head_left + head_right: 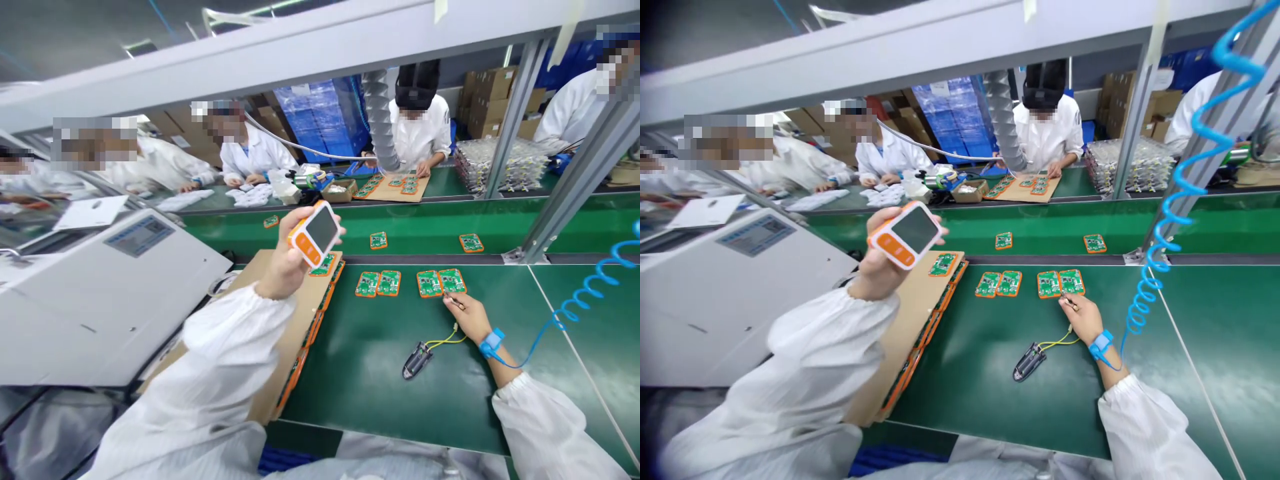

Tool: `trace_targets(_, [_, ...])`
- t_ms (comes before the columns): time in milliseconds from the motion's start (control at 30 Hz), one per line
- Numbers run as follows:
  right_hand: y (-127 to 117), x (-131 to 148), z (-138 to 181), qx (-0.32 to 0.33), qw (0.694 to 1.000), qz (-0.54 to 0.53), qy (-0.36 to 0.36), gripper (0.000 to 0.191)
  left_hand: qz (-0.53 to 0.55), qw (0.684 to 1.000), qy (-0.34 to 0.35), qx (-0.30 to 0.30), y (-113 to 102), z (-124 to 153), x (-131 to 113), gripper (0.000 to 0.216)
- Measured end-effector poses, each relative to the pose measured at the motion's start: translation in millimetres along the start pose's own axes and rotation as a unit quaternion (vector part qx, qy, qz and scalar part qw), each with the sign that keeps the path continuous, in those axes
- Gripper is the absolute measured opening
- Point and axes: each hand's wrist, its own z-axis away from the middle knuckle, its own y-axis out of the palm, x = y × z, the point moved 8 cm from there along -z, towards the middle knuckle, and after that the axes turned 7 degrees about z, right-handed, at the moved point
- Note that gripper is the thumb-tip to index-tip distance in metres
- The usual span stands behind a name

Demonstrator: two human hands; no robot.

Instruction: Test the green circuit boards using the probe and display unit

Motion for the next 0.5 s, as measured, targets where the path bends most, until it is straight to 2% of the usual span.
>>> trace_targets(100, [0.2,1.8,0.0,-0.001,1.0,0.002,-0.004,0.035,0.135,0.984,-0.114,0.021,54.4,23.1,13.8,0.061])
trace_targets(200, [0.6,4.2,-0.4,0.001,1.0,0.006,-0.01,0.034,0.19,0.956,-0.22,0.036,91.4,40.3,22.4,0.066])
trace_targets(300, [1.2,6.2,-1.0,0.005,1.0,0.014,-0.017,0.034,0.222,0.937,-0.269,0.018,106.0,44.8,24.9,0.064])
trace_targets(500, [2.7,13.6,-1.2,0.024,0.999,0.018,-0.039,0.034,0.268,0.909,-0.315,-0.055,114.9,43.6,29.1,0.048])
